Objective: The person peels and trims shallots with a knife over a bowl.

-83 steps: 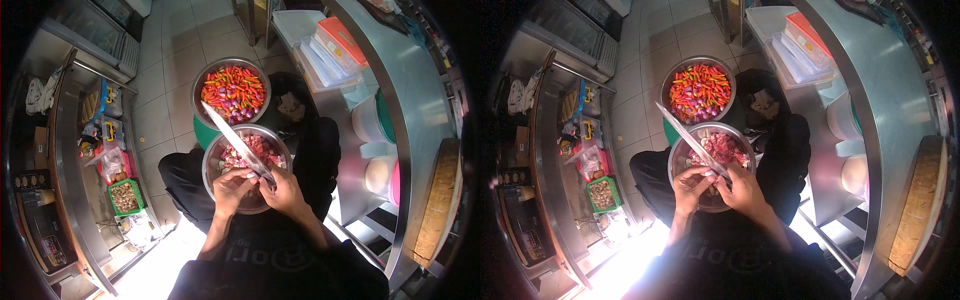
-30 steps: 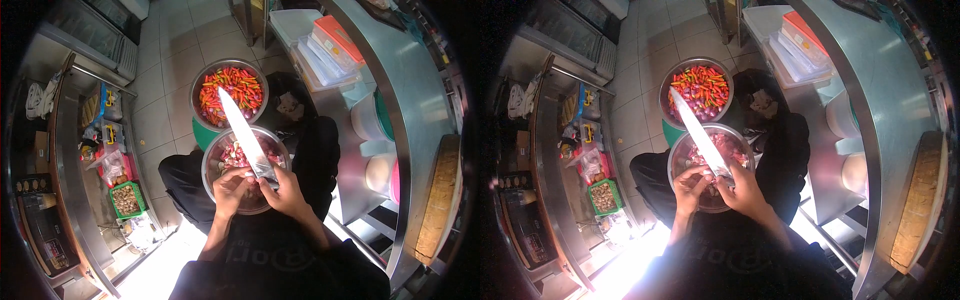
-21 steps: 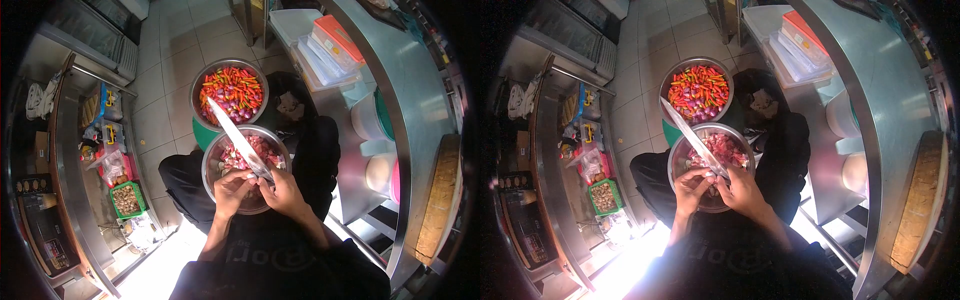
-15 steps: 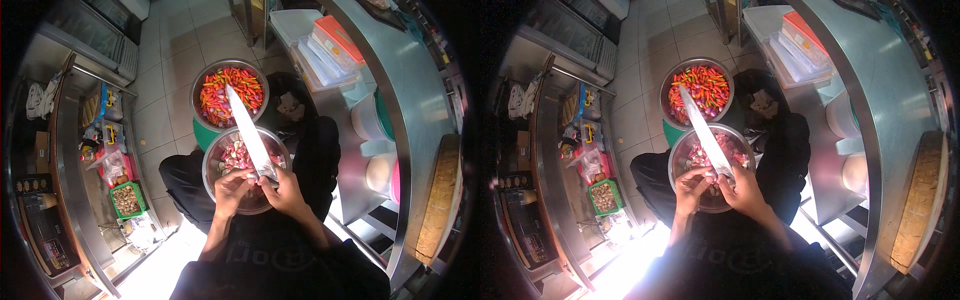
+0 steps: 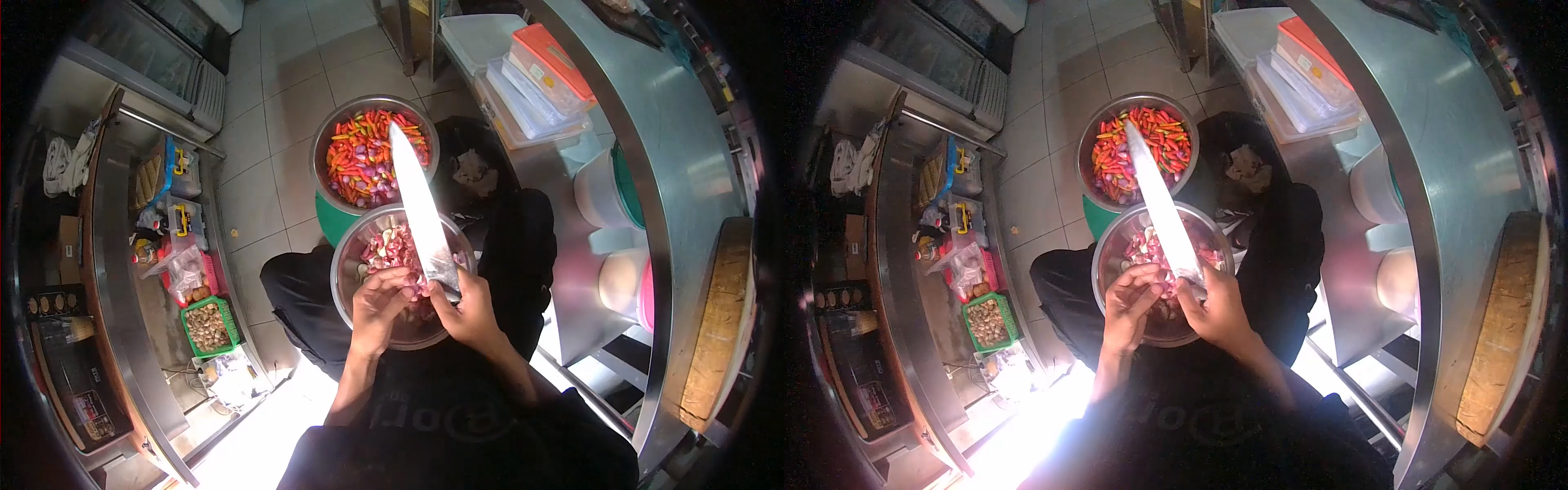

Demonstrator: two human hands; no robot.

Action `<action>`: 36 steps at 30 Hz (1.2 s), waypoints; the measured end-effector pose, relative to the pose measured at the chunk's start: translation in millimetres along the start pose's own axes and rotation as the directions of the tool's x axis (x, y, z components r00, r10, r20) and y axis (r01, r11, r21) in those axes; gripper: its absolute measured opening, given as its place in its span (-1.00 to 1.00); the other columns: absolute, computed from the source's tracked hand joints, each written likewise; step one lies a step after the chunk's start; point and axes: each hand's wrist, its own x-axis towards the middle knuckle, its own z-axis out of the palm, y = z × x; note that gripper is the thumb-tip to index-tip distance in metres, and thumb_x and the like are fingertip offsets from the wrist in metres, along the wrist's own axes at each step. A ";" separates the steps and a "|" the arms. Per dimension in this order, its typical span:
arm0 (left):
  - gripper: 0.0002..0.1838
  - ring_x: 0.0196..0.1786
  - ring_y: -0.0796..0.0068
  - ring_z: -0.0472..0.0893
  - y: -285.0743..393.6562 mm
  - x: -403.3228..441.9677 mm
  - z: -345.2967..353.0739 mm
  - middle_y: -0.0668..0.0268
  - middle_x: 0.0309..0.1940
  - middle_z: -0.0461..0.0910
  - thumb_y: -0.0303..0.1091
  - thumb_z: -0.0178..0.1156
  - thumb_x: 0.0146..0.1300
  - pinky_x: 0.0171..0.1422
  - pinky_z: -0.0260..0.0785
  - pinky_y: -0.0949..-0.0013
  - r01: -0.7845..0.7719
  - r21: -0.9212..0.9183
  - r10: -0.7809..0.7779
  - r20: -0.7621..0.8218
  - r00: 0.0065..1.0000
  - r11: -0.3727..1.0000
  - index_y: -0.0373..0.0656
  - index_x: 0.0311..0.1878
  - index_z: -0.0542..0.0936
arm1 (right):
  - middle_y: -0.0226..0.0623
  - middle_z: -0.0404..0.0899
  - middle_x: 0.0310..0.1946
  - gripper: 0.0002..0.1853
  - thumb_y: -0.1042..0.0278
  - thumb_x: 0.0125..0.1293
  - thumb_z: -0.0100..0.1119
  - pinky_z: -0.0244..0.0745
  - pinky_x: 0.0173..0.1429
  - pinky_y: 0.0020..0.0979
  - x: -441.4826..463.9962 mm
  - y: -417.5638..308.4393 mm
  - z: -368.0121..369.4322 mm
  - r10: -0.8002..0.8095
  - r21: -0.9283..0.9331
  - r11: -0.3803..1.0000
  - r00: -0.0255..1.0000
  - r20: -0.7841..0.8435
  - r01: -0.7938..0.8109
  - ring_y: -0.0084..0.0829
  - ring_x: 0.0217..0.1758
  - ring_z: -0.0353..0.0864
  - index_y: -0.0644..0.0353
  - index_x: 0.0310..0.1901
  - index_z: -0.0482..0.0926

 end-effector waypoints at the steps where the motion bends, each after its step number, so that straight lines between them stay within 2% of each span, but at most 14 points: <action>1: -0.58 0.09 0.53 0.68 0.8 -0.5 -0.3 0.26 0.05 0.72 -0.75 0.29 0.40 0.14 0.59 0.41 0.001 0.000 -0.001 0.000 1.000 1.000 -0.38 0.30 0.60 | 0.12 0.76 -0.18 -0.71 0.47 0.42 0.30 0.65 -0.03 -0.21 0.2 0.3 0.0 0.013 0.005 1.000 0.999 -0.030 -0.013 0.01 -0.11 0.83 0.40 0.10 0.60; 5: -0.59 0.12 0.54 0.67 4.9 -0.7 0.3 0.24 0.05 0.72 -0.76 0.22 0.43 0.22 0.55 0.43 0.068 -0.079 -0.067 0.012 0.998 0.995 -0.38 0.32 0.58 | 0.01 0.76 -0.30 -0.80 0.45 0.44 0.30 0.63 -0.17 -0.27 0.9 4.6 0.5 0.021 -0.032 0.999 0.991 -0.129 -0.025 -0.13 -0.28 0.84 0.39 -0.01 0.62; 9: -0.61 0.10 0.51 0.67 6.6 -1.1 3.9 0.22 0.03 0.72 -0.74 0.19 0.45 0.24 0.52 0.43 0.103 -0.104 -0.104 -0.005 0.995 0.989 -0.41 0.31 0.58 | -0.01 0.76 -0.32 -0.81 0.45 0.44 0.30 0.62 -0.17 -0.28 -0.9 7.9 0.2 0.019 -0.061 0.998 0.987 -0.160 -0.029 -0.19 -0.29 0.83 0.38 -0.02 0.63; 12: -0.63 0.07 0.49 0.66 7.2 -1.2 1.1 0.22 0.02 0.71 -0.70 0.16 0.47 0.21 0.50 0.43 0.132 -0.087 -0.127 0.060 0.990 0.987 -0.43 0.30 0.59 | -0.04 0.76 -0.33 -0.81 0.45 0.44 0.32 0.61 -0.16 -0.31 -2.1 6.0 0.7 0.037 -0.031 0.999 0.982 -0.184 -0.044 -0.31 -0.29 0.81 0.39 -0.04 0.63; 14: -0.64 0.05 0.48 0.66 7.9 -1.8 -1.2 0.22 0.01 0.71 -0.66 0.14 0.48 0.19 0.50 0.42 0.165 -0.095 -0.159 0.072 0.985 0.982 -0.43 0.29 0.60 | -0.10 0.77 -0.32 -0.82 0.45 0.45 0.33 0.61 -0.14 -0.34 -3.4 4.4 -0.5 0.148 0.061 0.988 0.978 -0.149 -0.141 -0.43 -0.27 0.77 0.38 -0.04 0.64; 19: -0.67 0.02 0.46 0.66 5.1 -2.2 -5.4 0.21 0.01 0.71 -0.61 0.12 0.50 0.20 0.51 0.39 0.248 -0.148 -0.239 0.077 0.968 0.957 -0.44 0.26 0.63 | -0.16 0.78 -0.29 -0.83 0.47 0.47 0.32 0.61 -0.11 -0.37 -5.1 5.7 1.6 0.204 0.150 0.972 0.965 -0.164 -0.180 -0.51 -0.24 0.75 0.38 -0.02 0.64; 24: -0.68 0.07 0.43 0.69 2.0 -2.7 -10.7 0.13 0.11 0.72 -0.57 0.16 0.51 0.23 0.54 0.35 0.277 -0.207 -0.274 0.047 0.961 0.938 -0.43 0.25 0.64 | -0.16 0.77 -0.32 -0.84 0.48 0.48 0.31 0.61 -0.11 -0.41 -3.0 4.7 -3.1 0.235 0.200 0.960 0.950 -0.206 -0.195 -0.56 -0.25 0.73 0.39 -0.02 0.66; 26: -0.68 0.08 0.42 0.70 2.8 -3.6 -10.1 0.11 0.13 0.72 -0.57 0.18 0.51 0.24 0.55 0.35 0.260 -0.176 -0.256 0.047 0.966 0.949 -0.43 0.25 0.64 | -0.08 0.78 -0.34 -0.83 0.46 0.44 0.35 0.64 -0.12 -0.36 -1.2 6.7 -9.6 0.186 0.034 0.982 0.973 -0.134 -0.183 -0.47 -0.25 0.80 0.38 -0.06 0.69; 27: -0.68 0.09 0.42 0.70 3.2 -3.8 -9.5 0.09 0.15 0.73 -0.57 0.20 0.51 0.24 0.56 0.36 0.243 -0.145 -0.238 0.047 0.970 0.959 -0.42 0.25 0.64 | -0.08 0.78 -0.34 -0.83 0.46 0.44 0.35 0.64 -0.12 -0.36 0.4 5.2 -9.8 0.186 0.034 0.983 0.973 -0.134 -0.183 -0.47 -0.25 0.80 0.38 -0.06 0.69; 29: -0.68 0.08 0.43 0.71 5.1 -2.2 -6.9 0.08 0.14 0.73 -0.57 0.22 0.50 0.24 0.56 0.36 0.228 -0.160 -0.226 0.031 0.974 0.960 -0.43 0.26 0.64 | 0.02 0.76 -0.34 -0.81 0.41 0.36 0.42 0.66 -0.17 -0.27 3.8 -0.7 -8.2 0.027 -0.090 0.995 0.992 -0.123 -0.039 -0.21 -0.27 0.86 0.38 -0.14 0.70; 30: -0.68 0.06 0.43 0.71 5.8 -1.6 -6.1 0.08 0.14 0.73 -0.57 0.23 0.49 0.25 0.57 0.37 0.213 -0.176 -0.214 0.013 0.977 0.961 -0.43 0.26 0.64 | 0.02 0.76 -0.34 -0.81 0.41 0.36 0.42 0.66 -0.17 -0.27 3.2 -0.2 -7.0 0.028 -0.089 0.995 0.992 -0.122 -0.039 -0.21 -0.27 0.86 0.38 -0.14 0.70; 32: -0.68 0.04 0.43 0.72 6.8 -1.6 -6.6 0.09 0.12 0.74 -0.57 0.24 0.49 0.23 0.57 0.38 0.221 -0.155 -0.221 0.015 0.975 0.963 -0.43 0.26 0.64 | 0.11 0.75 -0.30 -0.74 0.37 0.28 0.48 0.66 -0.15 -0.17 1.1 0.7 -5.0 0.053 -0.190 0.980 0.996 -0.072 -0.066 0.05 -0.23 0.83 0.38 -0.15 0.68; 33: -0.68 0.03 0.43 0.72 7.5 -2.3 -7.7 0.10 0.09 0.75 -0.57 0.25 0.49 0.21 0.57 0.39 0.229 -0.133 -0.229 0.016 0.973 0.964 -0.43 0.26 0.64 | 0.11 0.72 -0.31 -0.73 0.35 0.27 0.46 0.63 -0.13 -0.08 4.2 -4.8 -2.5 -0.001 -0.169 0.986 0.998 -0.055 -0.008 0.15 -0.23 0.76 0.36 -0.14 0.65; 36: -0.68 0.01 0.44 0.73 3.5 -2.0 -11.3 0.13 0.04 0.76 -0.61 0.25 0.48 0.17 0.58 0.40 0.227 -0.135 -0.225 0.025 0.974 0.965 -0.42 0.25 0.64 | 0.13 0.68 -0.26 -0.70 0.38 0.29 0.40 0.60 -0.07 -0.02 2.6 -1.6 -1.5 -0.043 -0.262 0.964 0.999 0.008 0.043 0.21 -0.18 0.71 0.36 -0.04 0.59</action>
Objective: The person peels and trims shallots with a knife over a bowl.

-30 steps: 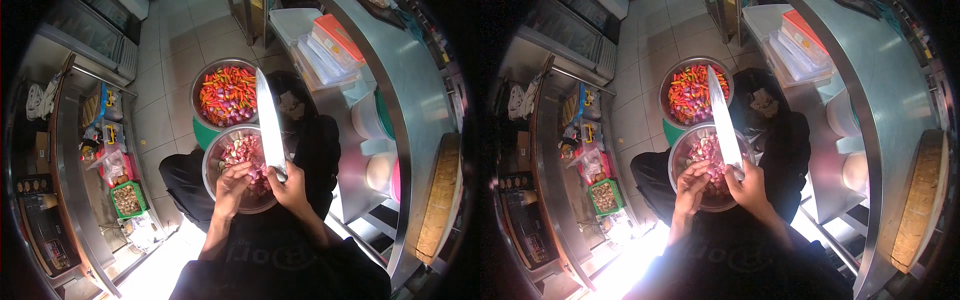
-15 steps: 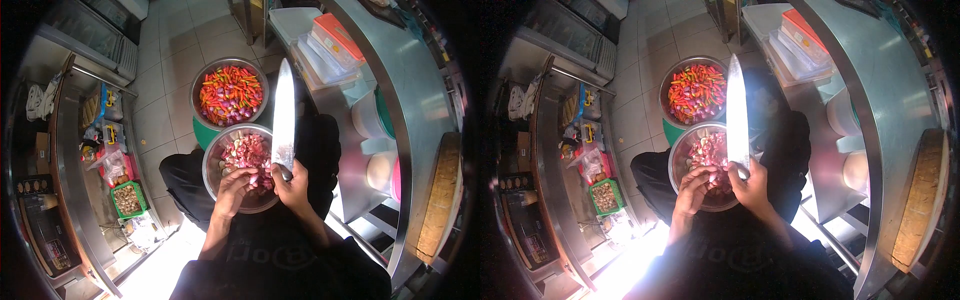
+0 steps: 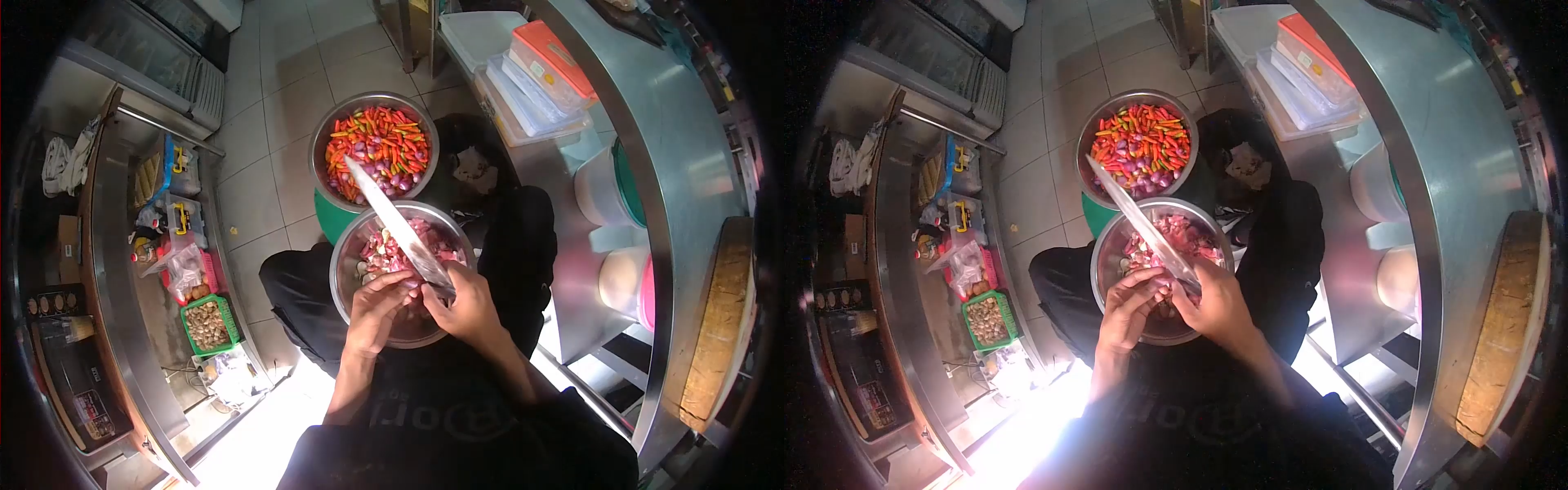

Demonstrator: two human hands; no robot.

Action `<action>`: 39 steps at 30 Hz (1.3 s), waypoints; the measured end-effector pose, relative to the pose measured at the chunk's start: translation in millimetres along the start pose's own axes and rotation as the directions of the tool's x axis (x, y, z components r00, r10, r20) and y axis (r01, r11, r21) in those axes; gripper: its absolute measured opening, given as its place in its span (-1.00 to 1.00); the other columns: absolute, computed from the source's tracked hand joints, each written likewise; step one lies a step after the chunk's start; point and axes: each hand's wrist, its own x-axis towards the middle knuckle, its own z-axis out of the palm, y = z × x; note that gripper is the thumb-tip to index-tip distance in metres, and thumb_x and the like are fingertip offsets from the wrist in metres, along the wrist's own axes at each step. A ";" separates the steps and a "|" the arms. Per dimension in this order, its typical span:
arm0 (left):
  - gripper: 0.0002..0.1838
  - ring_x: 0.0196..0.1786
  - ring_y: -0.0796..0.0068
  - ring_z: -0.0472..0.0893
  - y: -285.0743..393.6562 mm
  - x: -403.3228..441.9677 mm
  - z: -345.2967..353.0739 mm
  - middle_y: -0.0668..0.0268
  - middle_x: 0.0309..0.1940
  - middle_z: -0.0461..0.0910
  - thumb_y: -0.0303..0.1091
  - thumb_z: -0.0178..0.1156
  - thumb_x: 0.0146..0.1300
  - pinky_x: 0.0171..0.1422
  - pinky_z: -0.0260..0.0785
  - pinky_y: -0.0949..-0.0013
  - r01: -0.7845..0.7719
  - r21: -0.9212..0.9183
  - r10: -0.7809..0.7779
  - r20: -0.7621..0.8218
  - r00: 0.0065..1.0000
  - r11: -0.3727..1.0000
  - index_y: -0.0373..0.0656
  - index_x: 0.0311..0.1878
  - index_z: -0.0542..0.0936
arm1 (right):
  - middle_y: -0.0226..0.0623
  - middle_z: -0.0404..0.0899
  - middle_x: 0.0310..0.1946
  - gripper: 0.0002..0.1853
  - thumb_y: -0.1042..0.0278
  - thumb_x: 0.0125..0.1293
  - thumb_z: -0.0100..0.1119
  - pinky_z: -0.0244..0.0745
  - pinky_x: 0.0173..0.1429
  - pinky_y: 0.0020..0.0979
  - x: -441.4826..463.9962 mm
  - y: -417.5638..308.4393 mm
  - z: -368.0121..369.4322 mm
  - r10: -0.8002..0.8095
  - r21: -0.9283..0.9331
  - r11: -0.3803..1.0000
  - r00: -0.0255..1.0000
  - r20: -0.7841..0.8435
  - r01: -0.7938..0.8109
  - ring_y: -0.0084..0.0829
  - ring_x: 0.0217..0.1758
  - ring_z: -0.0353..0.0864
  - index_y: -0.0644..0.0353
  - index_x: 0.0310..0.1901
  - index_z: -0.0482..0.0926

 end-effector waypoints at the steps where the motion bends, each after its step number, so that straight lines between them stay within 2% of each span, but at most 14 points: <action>1: -0.68 0.01 0.44 0.73 -1.1 0.8 0.1 0.13 0.04 0.76 -0.61 0.25 0.48 0.17 0.58 0.40 -0.001 -0.001 0.001 0.000 1.000 1.000 -0.42 0.25 0.64 | 0.16 0.63 -0.19 -0.67 0.40 0.31 0.34 0.57 -0.03 0.01 -2.2 4.1 1.0 0.008 -0.014 1.000 0.999 0.044 -0.007 0.25 -0.12 0.67 0.37 0.03 0.52; 3: -0.71 0.00 0.46 0.73 -2.9 1.6 2.5 0.16 0.00 0.77 -0.64 0.25 0.47 0.15 0.58 0.42 -0.080 0.025 0.081 -0.027 0.996 0.996 -0.41 0.22 0.66 | 0.18 0.61 -0.16 -0.66 0.41 0.32 0.32 0.57 0.00 0.02 -4.3 5.9 1.0 -0.015 -0.005 1.000 0.998 0.066 0.015 0.25 -0.09 0.66 0.38 0.05 0.51; 9: -0.77 -0.05 0.49 0.73 -11.9 3.2 -2.9 0.18 -0.03 0.78 -0.62 0.32 0.47 0.09 0.59 0.43 -0.148 0.100 0.154 -0.053 0.987 0.984 -0.40 0.13 0.70 | 0.19 0.60 -0.13 -0.69 0.44 0.36 0.28 0.54 0.05 0.05 1.0 -4.3 -1.6 -0.057 0.049 0.997 0.991 0.118 0.051 0.26 -0.03 0.65 0.38 0.06 0.51; 19: -0.79 -0.14 0.49 0.73 -9.6 2.1 3.6 0.19 -0.12 0.80 -0.57 0.34 0.47 0.02 0.59 0.43 -0.114 0.089 0.120 -0.064 0.991 0.989 -0.38 0.11 0.73 | 0.17 0.60 -0.16 -0.73 0.47 0.39 0.27 0.54 -0.01 0.05 -3.6 5.5 1.8 0.007 0.041 0.999 0.992 0.129 -0.012 0.27 -0.06 0.64 0.36 0.05 0.51; 22: -0.80 -0.15 0.49 0.73 -9.1 2.4 3.1 0.20 -0.13 0.80 -0.56 0.34 0.47 0.01 0.59 0.43 -0.099 0.034 0.101 -0.066 0.993 0.994 -0.38 0.10 0.74 | 0.15 0.60 -0.16 -0.74 0.47 0.40 0.26 0.53 -0.01 0.04 1.6 -7.9 -1.0 -0.061 0.125 0.991 0.996 0.058 0.054 0.27 -0.07 0.64 0.36 0.04 0.51; 27: -0.77 -0.14 0.49 0.73 -6.9 2.3 2.4 0.19 -0.12 0.80 -0.55 0.34 0.47 0.03 0.59 0.42 -0.141 0.123 0.143 -0.008 0.990 0.982 -0.38 0.13 0.73 | 0.15 0.60 -0.16 -0.72 0.46 0.40 0.26 0.53 0.00 0.03 -0.7 -1.1 0.4 -0.038 0.058 0.998 0.995 0.096 0.032 0.27 -0.05 0.64 0.36 0.07 0.51; 31: -0.76 -0.11 0.49 0.72 -6.4 2.4 2.9 0.20 -0.11 0.80 -0.59 0.32 0.47 0.05 0.58 0.43 -0.137 0.114 0.139 -0.015 0.990 0.984 -0.39 0.15 0.72 | 0.16 0.62 -0.14 -0.69 0.47 0.40 0.25 0.56 0.02 0.02 -1.9 1.3 1.4 -0.002 0.040 0.999 0.996 0.090 -0.001 0.27 -0.03 0.66 0.34 0.12 0.52; 32: -0.75 -0.10 0.50 0.72 -5.1 2.1 2.7 0.19 -0.09 0.79 -0.62 0.31 0.46 0.06 0.58 0.43 -0.100 0.051 0.101 -0.014 0.995 0.994 -0.39 0.16 0.71 | 0.16 0.62 -0.14 -0.69 0.47 0.40 0.25 0.56 0.02 0.02 -1.6 0.8 1.4 -0.002 0.040 0.999 0.996 0.090 -0.001 0.27 -0.03 0.66 0.34 0.12 0.52; 37: -0.68 -0.04 0.51 0.71 -3.2 2.5 4.6 0.17 0.01 0.77 -0.70 0.28 0.42 0.11 0.56 0.44 -0.028 -0.086 0.028 -0.004 1.000 0.996 -0.41 0.21 0.68 | 0.16 0.68 -0.07 -0.64 0.48 0.41 0.25 0.60 0.09 -0.06 3.6 -8.3 0.0 -0.016 0.154 0.988 0.999 0.031 0.011 0.20 0.02 0.72 0.34 0.20 0.55; 39: -0.61 0.02 0.49 0.70 -6.6 3.8 7.1 0.15 0.06 0.76 -0.73 0.28 0.39 0.17 0.55 0.42 -0.124 -0.005 0.124 0.021 0.992 0.992 -0.41 0.27 0.64 | 0.16 0.68 -0.04 -0.63 0.47 0.40 0.26 0.61 0.11 -0.09 2.8 -7.2 -0.2 -0.005 0.172 0.985 0.999 0.042 -0.003 0.17 0.04 0.73 0.34 0.20 0.56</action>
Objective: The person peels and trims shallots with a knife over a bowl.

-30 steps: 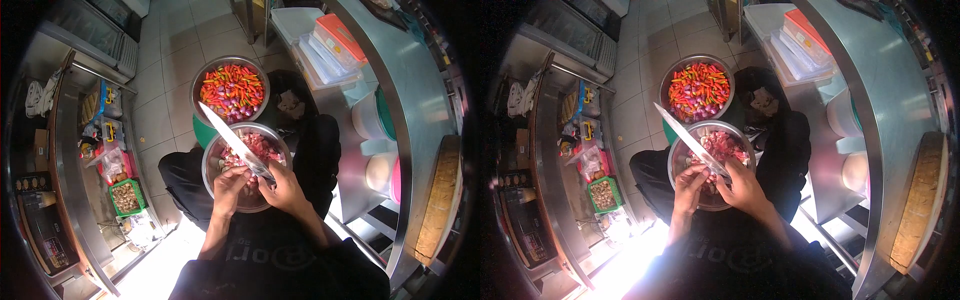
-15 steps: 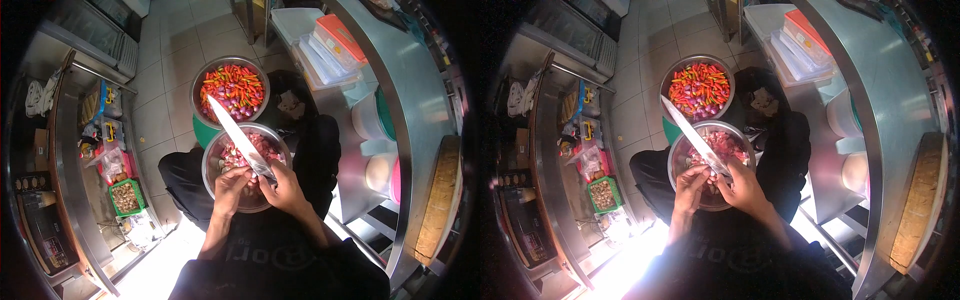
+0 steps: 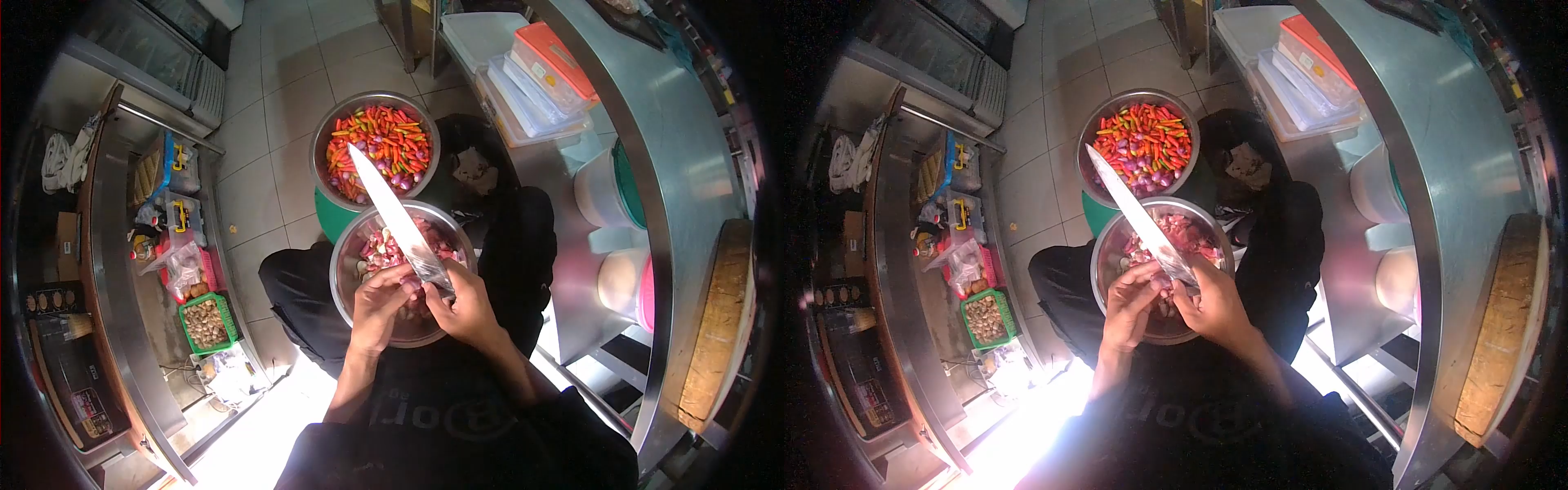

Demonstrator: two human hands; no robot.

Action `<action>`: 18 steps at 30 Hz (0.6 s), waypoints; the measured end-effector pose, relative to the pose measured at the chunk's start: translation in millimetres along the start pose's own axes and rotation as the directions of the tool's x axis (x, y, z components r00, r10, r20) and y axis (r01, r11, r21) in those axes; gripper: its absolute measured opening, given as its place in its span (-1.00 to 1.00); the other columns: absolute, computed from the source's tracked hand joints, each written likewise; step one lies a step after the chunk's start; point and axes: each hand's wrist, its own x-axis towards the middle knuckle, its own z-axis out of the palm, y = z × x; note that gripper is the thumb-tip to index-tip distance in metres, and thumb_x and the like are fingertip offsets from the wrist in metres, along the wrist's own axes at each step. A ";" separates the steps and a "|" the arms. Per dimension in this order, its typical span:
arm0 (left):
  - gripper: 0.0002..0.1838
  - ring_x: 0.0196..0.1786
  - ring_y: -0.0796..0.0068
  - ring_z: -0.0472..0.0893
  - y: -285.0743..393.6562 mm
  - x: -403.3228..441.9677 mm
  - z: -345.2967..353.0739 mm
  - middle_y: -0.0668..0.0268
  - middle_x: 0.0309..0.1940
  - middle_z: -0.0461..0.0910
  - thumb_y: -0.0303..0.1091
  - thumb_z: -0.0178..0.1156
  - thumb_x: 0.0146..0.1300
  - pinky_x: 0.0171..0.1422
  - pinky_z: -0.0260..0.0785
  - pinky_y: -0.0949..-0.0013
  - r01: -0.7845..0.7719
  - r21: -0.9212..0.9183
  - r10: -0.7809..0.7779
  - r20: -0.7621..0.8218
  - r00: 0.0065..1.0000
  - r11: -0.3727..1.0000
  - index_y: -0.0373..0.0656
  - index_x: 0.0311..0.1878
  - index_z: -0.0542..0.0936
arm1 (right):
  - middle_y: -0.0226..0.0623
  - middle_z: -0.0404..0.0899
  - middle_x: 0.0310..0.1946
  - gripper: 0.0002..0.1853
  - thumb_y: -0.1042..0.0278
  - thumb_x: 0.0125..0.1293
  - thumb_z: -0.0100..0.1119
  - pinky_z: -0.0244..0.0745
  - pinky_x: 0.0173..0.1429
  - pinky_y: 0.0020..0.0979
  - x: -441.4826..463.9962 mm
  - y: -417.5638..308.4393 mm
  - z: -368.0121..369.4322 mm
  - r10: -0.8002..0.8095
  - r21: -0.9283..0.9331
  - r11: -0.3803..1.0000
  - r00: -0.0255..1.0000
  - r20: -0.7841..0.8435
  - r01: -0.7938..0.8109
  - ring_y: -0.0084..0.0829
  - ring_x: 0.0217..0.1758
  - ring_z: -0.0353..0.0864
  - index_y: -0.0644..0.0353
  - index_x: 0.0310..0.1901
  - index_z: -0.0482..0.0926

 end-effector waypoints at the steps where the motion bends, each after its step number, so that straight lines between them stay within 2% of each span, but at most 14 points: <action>1: -0.61 0.02 0.49 0.70 -0.8 0.0 1.3 0.15 0.06 0.76 -0.73 0.28 0.39 0.17 0.55 0.42 0.000 0.000 0.000 -0.001 1.000 1.000 -0.41 0.27 0.64 | 0.16 0.69 -0.02 -0.62 0.47 0.40 0.28 0.61 0.14 -0.12 -0.6 1.0 0.1 0.012 0.019 1.000 1.000 0.010 -0.012 0.13 0.06 0.74 0.34 0.21 0.56; 5: -0.49 0.14 0.42 0.69 1.4 0.5 4.0 0.11 0.12 0.74 -0.78 0.27 0.35 0.29 0.54 0.38 -0.055 0.087 0.057 -0.021 0.998 0.995 -0.39 0.36 0.55 | 0.18 0.70 -0.03 -0.63 0.47 0.39 0.29 0.63 0.11 -0.16 -3.7 13.6 2.2 -0.001 -0.013 1.000 1.000 -0.029 0.001 0.12 0.03 0.76 0.34 0.20 0.57; 8: -0.42 0.20 0.39 0.69 3.1 0.5 0.5 0.10 0.17 0.72 -0.79 0.28 0.32 0.36 0.53 0.36 -0.086 0.153 0.087 0.004 0.996 0.984 -0.37 0.41 0.50 | 0.10 0.73 -0.22 -0.72 0.47 0.40 0.29 0.64 -0.11 -0.21 -1.1 17.9 4.0 -0.039 0.037 0.998 0.981 -0.189 0.047 0.03 -0.21 0.80 0.40 0.08 0.59; 9: -0.40 0.22 0.39 0.68 4.3 1.1 -0.1 0.09 0.19 0.70 -0.79 0.29 0.31 0.38 0.53 0.36 -0.102 0.174 0.101 0.017 0.995 0.979 -0.36 0.43 0.47 | 0.10 0.73 -0.22 -0.72 0.47 0.40 0.29 0.64 -0.11 -0.21 -1.6 17.9 2.6 -0.041 0.037 0.998 0.981 -0.189 0.049 0.03 -0.21 0.80 0.40 0.08 0.59; 12: -0.37 0.27 0.38 0.66 14.9 7.8 -0.9 0.09 0.23 0.67 -0.76 0.33 0.31 0.35 0.55 0.33 -0.107 0.263 0.113 -0.007 0.994 0.959 -0.33 0.45 0.45 | 0.05 0.75 -0.26 -0.76 0.47 0.39 0.31 0.63 -0.10 -0.26 -3.7 19.0 -7.8 0.115 0.027 0.993 0.983 -0.146 -0.113 -0.09 -0.22 0.81 0.41 0.01 0.63; 13: -0.37 0.27 0.38 0.66 21.8 14.9 -3.0 0.09 0.23 0.67 -0.76 0.33 0.31 0.35 0.55 0.33 -0.120 0.257 0.127 -0.010 0.992 0.959 -0.33 0.45 0.45 | 0.05 0.75 -0.26 -0.76 0.47 0.39 0.31 0.63 -0.10 -0.26 -4.1 21.1 -6.3 0.104 0.023 0.995 0.985 -0.136 -0.101 -0.09 -0.22 0.81 0.41 0.01 0.63; 15: -0.32 0.25 0.38 0.65 51.0 41.6 4.3 0.09 0.28 0.62 -0.71 0.34 0.30 0.33 0.57 0.26 -0.206 0.427 0.216 0.024 0.976 0.880 -0.25 0.49 0.43 | -0.31 0.74 -0.31 -0.84 0.49 0.42 0.34 0.56 -0.13 -0.44 -5.0 26.9 -0.4 0.132 0.077 0.990 0.964 -0.230 -0.118 -0.63 -0.25 0.64 0.40 -0.07 0.66; 16: -0.32 0.25 0.38 0.65 63.0 55.5 10.7 0.09 0.28 0.62 -0.71 0.34 0.30 0.33 0.57 0.26 -0.209 0.425 0.225 0.014 0.974 0.881 -0.25 0.49 0.43 | -0.31 0.74 -0.31 -0.84 0.49 0.42 0.34 0.56 -0.13 -0.44 -6.4 26.7 -0.5 0.128 0.076 0.991 0.968 -0.217 -0.114 -0.63 -0.25 0.64 0.40 -0.07 0.66; 18: -0.34 0.27 0.36 0.65 83.4 78.7 20.9 0.09 0.32 0.59 -0.61 0.38 0.33 0.30 0.58 0.27 -0.322 0.568 0.370 0.033 0.928 0.757 -0.27 0.49 0.42 | -0.40 0.72 -0.34 -0.84 0.49 0.42 0.34 0.51 -0.20 -0.50 -7.0 26.6 -1.6 0.184 0.075 0.982 0.963 -0.197 -0.173 -0.69 -0.29 0.59 0.39 -0.06 0.67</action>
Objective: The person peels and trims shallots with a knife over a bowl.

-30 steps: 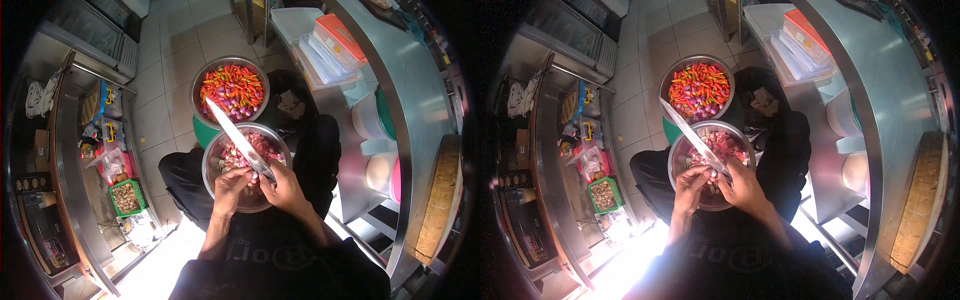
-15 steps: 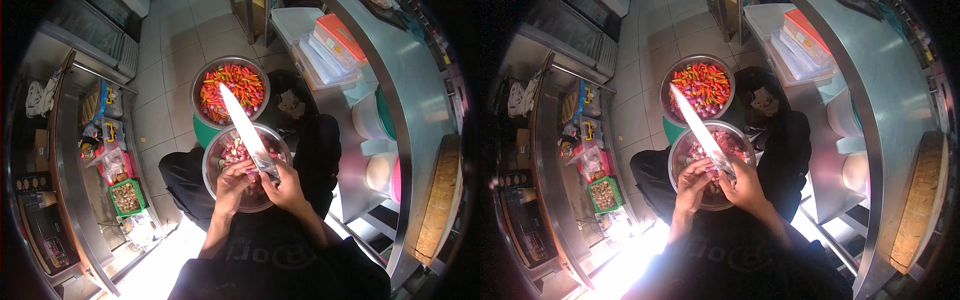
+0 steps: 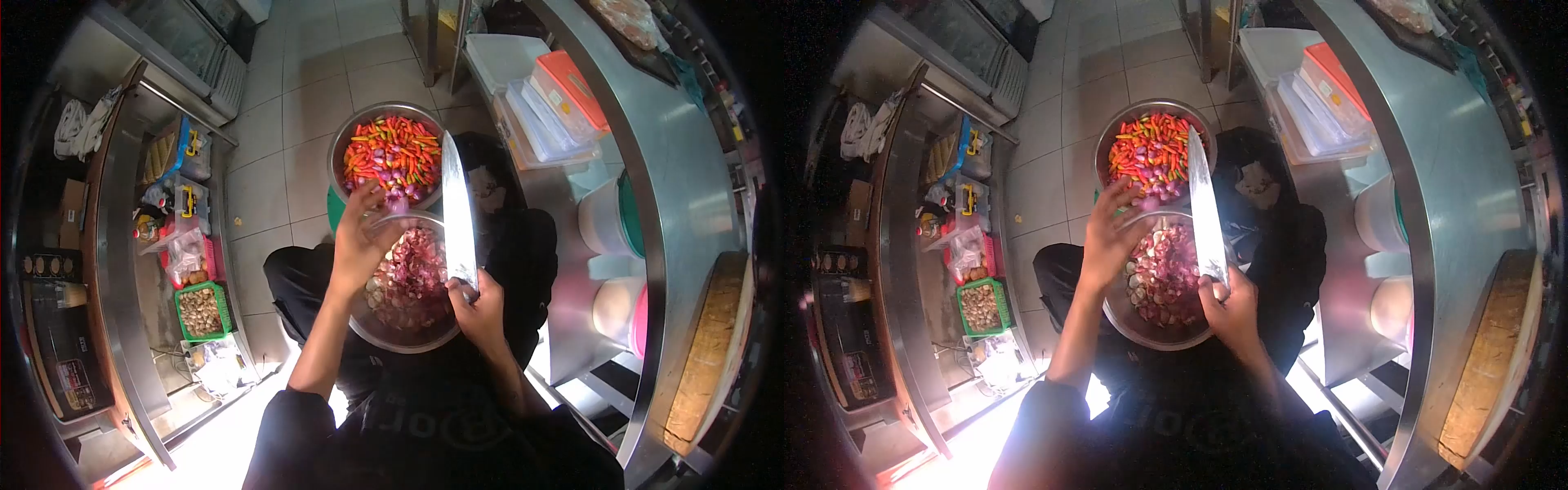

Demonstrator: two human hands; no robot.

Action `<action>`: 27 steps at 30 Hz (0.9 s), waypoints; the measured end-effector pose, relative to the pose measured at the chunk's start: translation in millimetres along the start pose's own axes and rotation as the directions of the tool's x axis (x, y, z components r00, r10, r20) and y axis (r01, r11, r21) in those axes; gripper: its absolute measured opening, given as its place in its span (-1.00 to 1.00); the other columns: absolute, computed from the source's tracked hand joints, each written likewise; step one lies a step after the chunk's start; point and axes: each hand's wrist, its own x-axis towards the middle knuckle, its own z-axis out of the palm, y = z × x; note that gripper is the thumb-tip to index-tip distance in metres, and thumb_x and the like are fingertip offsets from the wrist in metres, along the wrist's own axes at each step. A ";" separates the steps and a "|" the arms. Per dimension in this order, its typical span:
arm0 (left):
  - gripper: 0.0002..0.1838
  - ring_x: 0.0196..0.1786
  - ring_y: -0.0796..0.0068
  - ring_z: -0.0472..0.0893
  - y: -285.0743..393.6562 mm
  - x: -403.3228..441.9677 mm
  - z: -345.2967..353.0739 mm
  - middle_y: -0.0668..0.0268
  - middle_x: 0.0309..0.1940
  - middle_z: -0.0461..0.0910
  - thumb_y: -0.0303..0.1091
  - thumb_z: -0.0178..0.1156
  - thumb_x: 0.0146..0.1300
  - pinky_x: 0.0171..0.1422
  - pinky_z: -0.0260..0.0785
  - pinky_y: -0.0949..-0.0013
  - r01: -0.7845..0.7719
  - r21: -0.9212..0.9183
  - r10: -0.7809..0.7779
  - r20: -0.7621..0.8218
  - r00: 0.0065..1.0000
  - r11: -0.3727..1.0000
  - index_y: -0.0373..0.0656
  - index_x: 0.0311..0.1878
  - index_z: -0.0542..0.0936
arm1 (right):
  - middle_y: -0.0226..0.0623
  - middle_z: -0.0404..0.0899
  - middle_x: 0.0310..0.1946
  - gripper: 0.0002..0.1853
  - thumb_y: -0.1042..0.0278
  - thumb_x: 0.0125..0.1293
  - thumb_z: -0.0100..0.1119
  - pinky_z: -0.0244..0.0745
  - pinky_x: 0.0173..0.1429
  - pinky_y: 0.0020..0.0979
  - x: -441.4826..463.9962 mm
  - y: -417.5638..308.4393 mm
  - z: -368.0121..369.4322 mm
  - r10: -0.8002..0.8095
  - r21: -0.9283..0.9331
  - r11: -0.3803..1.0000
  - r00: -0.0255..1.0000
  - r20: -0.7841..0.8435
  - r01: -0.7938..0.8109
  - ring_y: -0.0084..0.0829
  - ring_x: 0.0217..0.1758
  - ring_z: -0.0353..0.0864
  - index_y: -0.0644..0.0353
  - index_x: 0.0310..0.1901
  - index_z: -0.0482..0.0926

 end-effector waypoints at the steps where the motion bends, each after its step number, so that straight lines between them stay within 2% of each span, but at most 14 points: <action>1: -0.34 0.27 0.36 0.65 -0.7 2.1 -2.1 0.09 0.32 0.59 -0.61 0.38 0.33 0.30 0.58 0.27 -0.007 -0.001 0.007 -0.002 1.000 1.000 -0.27 0.49 0.42 | -0.40 0.72 -0.34 -0.84 0.49 0.42 0.34 0.51 -0.20 -0.50 -0.8 -0.1 0.5 -0.007 0.000 1.000 1.000 0.000 0.007 -0.69 -0.29 0.59 0.39 -0.06 0.67; 3: -0.35 0.31 0.37 0.63 -10.9 9.4 -9.0 0.09 0.35 0.56 -0.53 0.40 0.36 0.27 0.57 0.29 -0.025 0.313 0.034 -0.023 0.999 0.949 -0.30 0.48 0.41 | -0.47 0.69 -0.38 -0.85 0.51 0.40 0.34 0.46 -0.25 -0.54 -0.4 0.5 -0.3 0.045 -0.015 0.999 0.999 0.005 -0.045 -0.73 -0.34 0.52 0.37 -0.07 0.69; 4: -0.45 0.25 0.35 0.67 -18.6 5.7 -13.3 0.09 0.26 0.63 -0.49 0.37 0.42 0.22 0.57 0.31 -0.076 0.297 0.084 -0.013 0.996 0.952 -0.33 0.43 0.47 | -0.47 0.69 -0.38 -0.85 0.51 0.40 0.34 0.46 -0.25 -0.54 0.1 0.1 -2.7 0.049 -0.015 0.999 0.999 0.000 -0.049 -0.73 -0.34 0.52 0.37 -0.07 0.69; 5: -0.45 0.25 0.35 0.67 -22.3 -1.4 -18.5 0.09 0.26 0.63 -0.49 0.37 0.42 0.22 0.57 0.31 -0.068 0.299 0.073 -0.006 0.997 0.952 -0.33 0.43 0.47 | -0.35 0.73 -0.38 -0.81 0.44 0.37 0.38 0.51 -0.23 -0.46 -0.8 -0.4 -5.7 0.118 -0.062 0.991 0.993 0.028 -0.116 -0.64 -0.33 0.62 0.37 -0.08 0.69; 6: -0.53 0.18 0.35 0.70 -25.6 -10.3 -24.6 0.12 0.18 0.68 -0.48 0.34 0.44 0.20 0.58 0.31 0.010 0.285 -0.017 0.023 1.000 0.959 -0.35 0.36 0.52 | -0.22 0.78 -0.39 -0.76 0.37 0.34 0.43 0.57 -0.21 -0.38 -2.9 -0.1 -6.9 0.190 -0.110 0.977 0.980 0.055 -0.183 -0.54 -0.33 0.72 0.37 -0.09 0.69; 8: -0.69 0.00 0.29 0.79 -46.9 -29.2 -35.2 0.11 -0.04 0.78 -0.46 0.31 0.46 0.12 0.62 0.29 0.088 0.361 -0.113 0.049 0.992 0.928 -0.36 0.19 0.64 | -0.27 0.78 -0.41 -0.76 0.37 0.32 0.47 0.57 -0.23 -0.41 -3.4 1.4 -4.9 0.209 -0.074 0.976 0.976 0.058 -0.205 -0.59 -0.34 0.70 0.37 -0.12 0.71; 9: -0.69 0.00 0.29 0.79 -50.9 -39.9 -37.0 0.11 -0.04 0.78 -0.46 0.31 0.46 0.12 0.62 0.29 0.098 0.363 -0.123 0.046 0.991 0.927 -0.36 0.19 0.64 | -0.32 0.78 -0.42 -0.76 0.36 0.30 0.50 0.57 -0.25 -0.43 -3.4 1.9 -3.3 0.214 -0.041 0.977 0.975 0.064 -0.211 -0.65 -0.35 0.67 0.37 -0.14 0.73; 11: -0.67 -0.02 0.23 0.80 -56.3 -59.6 -40.4 0.01 -0.01 0.77 -0.43 0.33 0.41 0.09 0.63 0.27 0.091 0.667 -0.233 0.126 0.964 0.740 -0.31 0.19 0.66 | -0.30 0.80 -0.39 -0.75 0.37 0.29 0.52 0.59 -0.22 -0.42 -2.8 2.3 1.6 0.164 0.001 0.986 0.984 0.075 -0.164 -0.62 -0.33 0.71 0.37 -0.13 0.74; 12: -0.76 -0.15 -0.08 0.78 -69.1 -68.9 -39.2 -0.02 -0.16 0.78 -0.44 0.31 0.36 0.04 0.66 0.07 -0.015 0.694 -0.104 0.129 0.986 0.720 -0.26 0.05 0.70 | -0.28 0.82 -0.36 -0.75 0.38 0.27 0.55 0.62 -0.19 -0.41 -1.7 1.9 4.0 0.105 0.042 0.993 0.992 0.077 -0.108 -0.59 -0.32 0.74 0.36 -0.12 0.76; 13: -0.76 -0.15 -0.08 0.78 -81.2 -74.2 -39.6 -0.02 -0.16 0.78 -0.44 0.31 0.36 0.04 0.66 0.07 -0.013 0.694 -0.103 0.126 0.987 0.720 -0.26 0.05 0.70 | -0.28 0.82 -0.36 -0.75 0.38 0.27 0.55 0.62 -0.19 -0.41 0.0 -0.8 5.4 0.104 0.042 0.993 0.991 0.080 -0.107 -0.59 -0.32 0.74 0.36 -0.12 0.76; 15: -0.71 0.01 -0.13 0.74 -93.4 -79.3 -36.3 -0.06 -0.05 0.75 -0.45 0.31 0.31 0.17 0.61 -0.01 -0.115 0.834 0.032 0.117 0.993 0.540 -0.25 0.08 0.71 | -0.23 0.85 -0.32 -0.74 0.39 0.26 0.56 0.66 -0.13 -0.37 1.4 -7.9 5.5 0.040 0.016 0.999 0.994 0.104 -0.042 -0.51 -0.27 0.81 0.36 -0.10 0.76; 22: -0.67 0.21 -0.19 0.63 -125.8 -60.9 -28.3 -0.14 0.12 0.67 -0.41 0.36 0.26 0.34 0.50 -0.03 -0.150 0.902 0.069 0.134 0.989 0.405 -0.29 0.09 0.70 | -0.12 0.85 -0.29 -0.73 0.36 0.29 0.55 0.68 -0.10 -0.32 -2.0 -1.6 4.2 0.020 -0.033 0.999 0.995 0.095 -0.017 -0.41 -0.23 0.86 0.37 -0.12 0.75; 25: -0.68 0.14 -0.20 0.66 -123.7 -60.9 -31.0 -0.12 0.09 0.68 -0.41 0.36 0.27 0.29 0.53 -0.07 -0.078 0.889 -0.009 0.091 0.996 0.451 -0.24 0.08 0.72 | -0.10 0.84 -0.29 -0.73 0.35 0.30 0.54 0.68 -0.09 -0.31 -1.5 -5.7 1.1 0.040 -0.045 0.998 0.994 0.098 -0.036 -0.39 -0.21 0.86 0.39 -0.12 0.74; 27: -0.67 0.08 -0.21 0.67 -107.5 -66.2 -31.2 -0.12 0.07 0.69 -0.38 0.38 0.27 0.22 0.55 -0.11 0.059 0.784 -0.100 0.003 0.995 0.618 -0.24 0.09 0.72 | -0.21 0.85 -0.27 -0.75 0.38 0.31 0.54 0.67 -0.06 -0.40 -2.2 -4.4 -0.2 0.036 -0.046 0.998 0.994 0.100 -0.031 -0.52 -0.22 0.81 0.38 -0.11 0.76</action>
